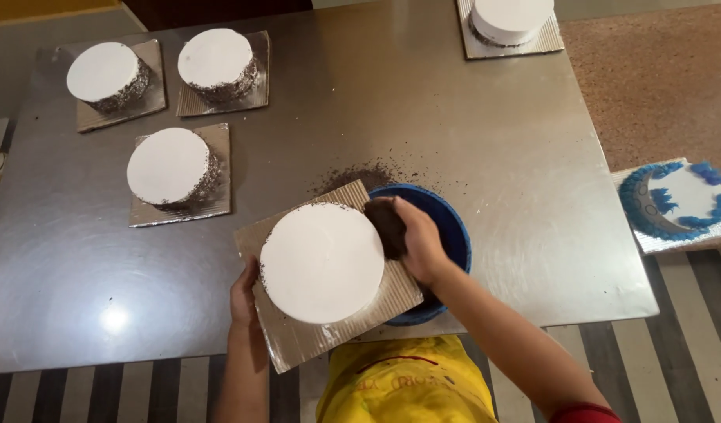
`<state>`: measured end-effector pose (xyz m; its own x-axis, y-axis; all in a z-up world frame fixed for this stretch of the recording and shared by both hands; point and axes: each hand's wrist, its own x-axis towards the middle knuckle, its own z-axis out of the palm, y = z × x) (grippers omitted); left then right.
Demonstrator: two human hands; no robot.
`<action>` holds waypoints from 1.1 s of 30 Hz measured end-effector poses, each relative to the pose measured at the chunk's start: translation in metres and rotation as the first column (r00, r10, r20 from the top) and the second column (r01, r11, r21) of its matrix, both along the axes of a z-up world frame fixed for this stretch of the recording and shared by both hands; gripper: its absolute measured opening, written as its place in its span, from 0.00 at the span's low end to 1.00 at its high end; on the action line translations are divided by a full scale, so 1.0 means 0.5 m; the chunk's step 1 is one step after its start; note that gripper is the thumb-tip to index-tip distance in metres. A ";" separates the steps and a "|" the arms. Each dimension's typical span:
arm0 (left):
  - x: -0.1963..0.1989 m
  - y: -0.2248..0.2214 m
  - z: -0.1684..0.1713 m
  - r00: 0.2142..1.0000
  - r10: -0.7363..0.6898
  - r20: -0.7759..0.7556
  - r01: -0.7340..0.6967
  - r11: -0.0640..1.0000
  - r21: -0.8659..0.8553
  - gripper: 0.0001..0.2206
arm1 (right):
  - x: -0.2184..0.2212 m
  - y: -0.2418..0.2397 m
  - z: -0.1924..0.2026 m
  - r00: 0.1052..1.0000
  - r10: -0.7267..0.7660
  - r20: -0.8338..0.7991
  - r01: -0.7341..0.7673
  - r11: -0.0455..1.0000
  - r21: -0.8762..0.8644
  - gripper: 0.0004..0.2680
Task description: The person holds a frosted cake on its board over a blue bucket of dark crumb mixture, grabs handfuls of the mixture by hand and presses it onto the sides of the cake, rotating the board to coat the sides. They finish each cake, set it on the steel table with the others, and repeat the coating on the next cake.
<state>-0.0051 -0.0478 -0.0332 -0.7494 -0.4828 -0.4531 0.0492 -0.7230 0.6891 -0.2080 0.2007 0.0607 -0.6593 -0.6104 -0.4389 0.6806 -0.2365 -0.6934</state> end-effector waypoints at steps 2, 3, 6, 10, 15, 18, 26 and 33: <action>-0.014 0.042 0.058 0.995 -0.010 -0.098 0.015 0.998 0.058 0.25 | 0.039 0.003 0.008 0.994 0.009 -0.107 -0.007 1.000 0.019 0.21; -0.021 0.067 0.093 0.997 0.061 0.044 -0.061 0.998 -0.006 0.25 | 0.059 0.011 0.004 0.980 -0.017 -0.198 0.023 0.999 0.031 0.22; -0.011 0.122 0.023 0.987 0.124 -0.104 -0.125 0.992 0.002 0.24 | 0.094 0.016 -0.038 0.947 -0.099 -0.305 0.117 0.992 0.043 0.26; -0.004 0.216 -0.028 0.915 0.178 -0.362 -0.190 0.982 0.004 0.26 | 0.025 -0.002 -0.106 0.943 -0.210 -0.258 0.251 0.958 0.138 0.24; -0.044 0.103 0.036 0.987 0.146 -0.062 -0.147 0.989 -0.008 0.27 | -0.126 0.033 -0.147 0.747 0.320 -0.583 0.081 0.826 0.558 0.15; -0.071 0.019 0.067 0.997 0.038 0.061 -0.034 0.998 -0.058 0.26 | -0.134 0.028 -0.097 0.409 0.538 -0.737 0.172 0.747 0.642 0.17; -0.074 -0.003 0.107 0.979 -0.153 -0.133 0.127 0.974 -0.190 0.24 | -0.109 0.046 -0.116 0.324 0.683 -0.655 0.055 0.678 0.733 0.16; -0.043 0.097 0.089 0.960 0.170 -0.223 -0.232 0.927 -0.294 0.26 | -0.067 0.056 -0.117 0.335 0.741 -0.583 0.003 0.617 0.787 0.22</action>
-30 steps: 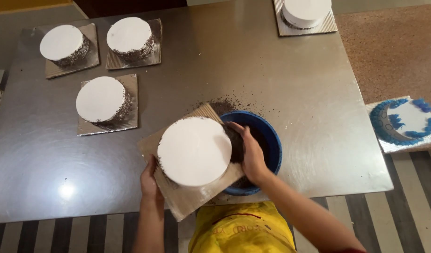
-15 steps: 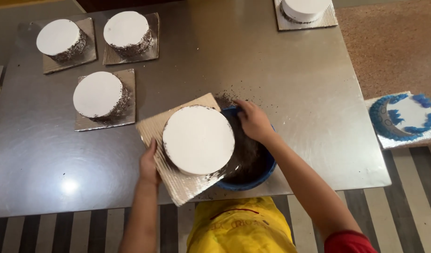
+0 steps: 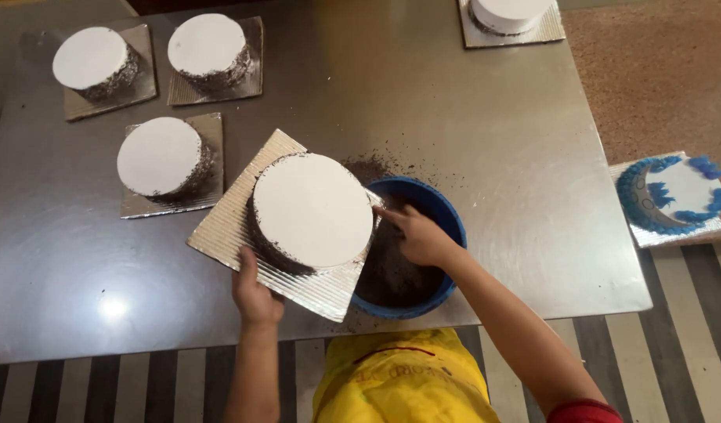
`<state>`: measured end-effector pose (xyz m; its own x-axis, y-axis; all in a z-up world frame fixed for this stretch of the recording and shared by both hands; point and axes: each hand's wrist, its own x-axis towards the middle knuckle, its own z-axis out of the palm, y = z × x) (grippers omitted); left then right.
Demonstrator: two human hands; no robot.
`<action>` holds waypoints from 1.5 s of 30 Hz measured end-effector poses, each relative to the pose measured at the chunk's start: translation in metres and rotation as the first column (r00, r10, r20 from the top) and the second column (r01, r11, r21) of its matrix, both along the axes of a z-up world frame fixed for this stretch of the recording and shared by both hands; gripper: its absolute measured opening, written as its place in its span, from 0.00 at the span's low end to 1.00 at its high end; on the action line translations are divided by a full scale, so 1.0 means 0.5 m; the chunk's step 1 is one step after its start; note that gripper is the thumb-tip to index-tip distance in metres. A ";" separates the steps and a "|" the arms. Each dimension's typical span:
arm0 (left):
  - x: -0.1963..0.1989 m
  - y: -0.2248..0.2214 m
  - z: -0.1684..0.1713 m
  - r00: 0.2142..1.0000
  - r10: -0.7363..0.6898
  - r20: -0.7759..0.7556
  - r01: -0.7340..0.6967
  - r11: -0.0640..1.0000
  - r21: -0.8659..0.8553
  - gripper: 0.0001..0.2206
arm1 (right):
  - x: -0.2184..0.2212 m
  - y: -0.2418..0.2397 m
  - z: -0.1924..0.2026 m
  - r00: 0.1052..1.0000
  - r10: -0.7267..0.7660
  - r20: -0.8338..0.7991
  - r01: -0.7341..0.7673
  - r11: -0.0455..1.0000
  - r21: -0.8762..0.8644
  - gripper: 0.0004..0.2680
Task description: The person holds a frosted cake on its board over a blue bucket of dark crumb mixture, grabs handfuls of the mixture by hand and presses it onto the sides of the cake, rotating the board to coat the sides. They finish each cake, set it on the steel table with the others, and repeat the coating on the next cake.
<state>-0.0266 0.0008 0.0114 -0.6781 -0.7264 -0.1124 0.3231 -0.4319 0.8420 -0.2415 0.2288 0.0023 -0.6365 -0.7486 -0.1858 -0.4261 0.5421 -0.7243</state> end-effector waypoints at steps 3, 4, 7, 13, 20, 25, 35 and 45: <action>0.001 0.041 0.012 0.996 0.055 -0.069 -0.059 0.997 -0.059 0.28 | 0.022 -0.016 0.004 0.912 -0.197 0.361 0.237 0.969 -0.071 0.20; -0.001 0.056 0.013 0.990 0.065 -0.123 -0.075 0.994 -0.077 0.30 | 0.029 -0.026 0.017 0.623 -0.372 0.688 0.551 0.833 -0.049 0.15; 0.036 0.112 -0.051 0.974 0.076 -0.214 -0.062 0.996 0.071 0.30 | -0.013 -0.015 -0.245 0.153 0.584 0.797 0.645 0.552 -0.528 0.17; 0.125 0.187 0.067 0.750 -0.266 -0.606 0.451 0.876 0.173 0.30 | -0.033 -0.065 -0.008 0.344 0.031 0.939 0.643 0.720 -0.259 0.16; 0.142 0.054 -0.130 0.791 -0.248 -0.559 0.567 0.642 0.517 0.27 | -0.035 -0.101 0.020 0.911 -0.041 0.410 0.087 0.992 -0.094 0.19; 0.164 0.043 -0.149 0.960 -0.111 -0.255 0.242 0.786 0.568 0.24 | -0.008 -0.109 -0.119 0.933 -0.115 -0.342 0.253 0.885 0.392 0.25; 0.169 -0.009 -0.142 0.944 -0.099 -0.315 0.251 0.835 0.490 0.23 | 0.066 0.003 -0.024 0.871 0.406 -0.275 -0.124 0.725 0.677 0.31; 0.132 -0.090 -0.176 0.992 -0.086 0.088 0.051 0.937 0.346 0.24 | 0.013 0.050 -0.204 0.934 -0.162 0.319 0.147 0.987 0.072 0.14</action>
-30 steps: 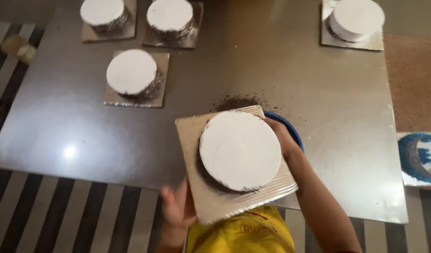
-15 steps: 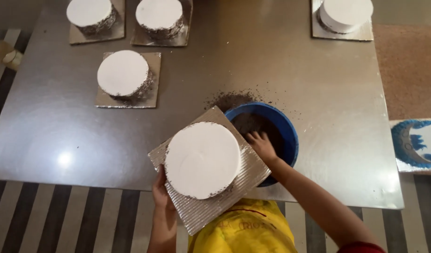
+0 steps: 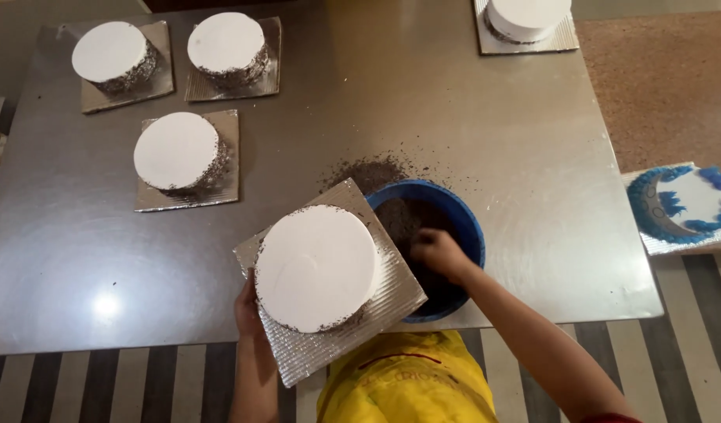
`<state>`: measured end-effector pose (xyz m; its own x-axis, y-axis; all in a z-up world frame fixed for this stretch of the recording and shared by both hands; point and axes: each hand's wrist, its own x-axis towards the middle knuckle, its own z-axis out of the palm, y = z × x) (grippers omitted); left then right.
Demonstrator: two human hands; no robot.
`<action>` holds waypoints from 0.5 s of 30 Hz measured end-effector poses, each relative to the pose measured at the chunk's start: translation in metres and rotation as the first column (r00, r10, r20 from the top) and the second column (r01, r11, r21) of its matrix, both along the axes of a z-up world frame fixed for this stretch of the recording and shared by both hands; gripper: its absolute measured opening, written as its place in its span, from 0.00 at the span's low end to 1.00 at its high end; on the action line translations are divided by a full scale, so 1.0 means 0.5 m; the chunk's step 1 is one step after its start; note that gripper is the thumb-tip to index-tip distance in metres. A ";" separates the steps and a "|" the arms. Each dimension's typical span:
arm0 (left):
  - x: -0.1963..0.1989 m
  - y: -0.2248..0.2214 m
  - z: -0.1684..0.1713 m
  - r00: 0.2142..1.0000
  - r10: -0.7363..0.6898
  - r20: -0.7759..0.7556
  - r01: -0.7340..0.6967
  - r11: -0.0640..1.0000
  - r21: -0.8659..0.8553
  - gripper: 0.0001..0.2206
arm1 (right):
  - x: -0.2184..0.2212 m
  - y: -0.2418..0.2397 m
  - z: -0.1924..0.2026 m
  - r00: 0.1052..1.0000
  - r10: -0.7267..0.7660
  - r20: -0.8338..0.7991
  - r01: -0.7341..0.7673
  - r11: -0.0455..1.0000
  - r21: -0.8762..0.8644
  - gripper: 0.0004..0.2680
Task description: The person holds a frosted cake on its board over a blue bucket of dark crumb mixture, grabs handfuls of the mixture by hand and presses it onto the sides of the cake, rotating the board to coat the sides. They finish each cake, set it on the steel table with the others, and repeat the coating on the next cake.
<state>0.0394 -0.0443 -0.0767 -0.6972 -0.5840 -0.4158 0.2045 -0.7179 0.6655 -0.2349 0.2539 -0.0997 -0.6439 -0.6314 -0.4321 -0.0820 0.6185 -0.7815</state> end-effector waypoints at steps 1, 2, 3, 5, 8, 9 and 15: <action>-0.011 0.003 0.038 1.000 -0.005 0.019 0.005 1.000 0.004 0.24 | -0.021 0.003 -0.018 0.832 -0.282 0.477 0.415 0.888 -0.199 0.12; -0.018 -0.003 0.048 1.000 -0.007 0.017 0.007 1.000 0.002 0.24 | -0.019 -0.009 0.046 0.833 -0.283 0.476 0.417 0.886 -0.202 0.12; -0.026 -0.009 0.058 0.999 -0.027 0.038 0.027 1.000 -0.011 0.24 | -0.017 -0.022 0.110 0.613 -0.290 0.735 0.608 0.767 -0.205 0.12; -0.032 -0.014 0.066 0.997 -0.047 0.064 0.049 0.999 -0.022 0.24 | -0.007 -0.044 0.198 0.333 -0.216 0.918 0.769 0.625 -0.132 0.13; -0.043 -0.017 0.060 0.993 -0.117 0.018 0.118 0.993 -0.002 0.24 | 0.022 -0.077 0.269 0.395 -0.161 0.904 0.801 0.543 -0.254 0.12; -0.045 -0.015 0.053 0.993 -0.115 0.013 0.115 0.993 -0.012 0.24 | 0.038 -0.089 0.290 0.522 -0.153 0.839 0.744 0.563 -0.361 0.14; -0.094 0.096 0.169 0.995 -0.019 0.102 0.018 1.000 0.013 0.25 | 0.156 -0.096 0.285 0.760 -0.190 0.622 0.612 0.530 -0.587 0.25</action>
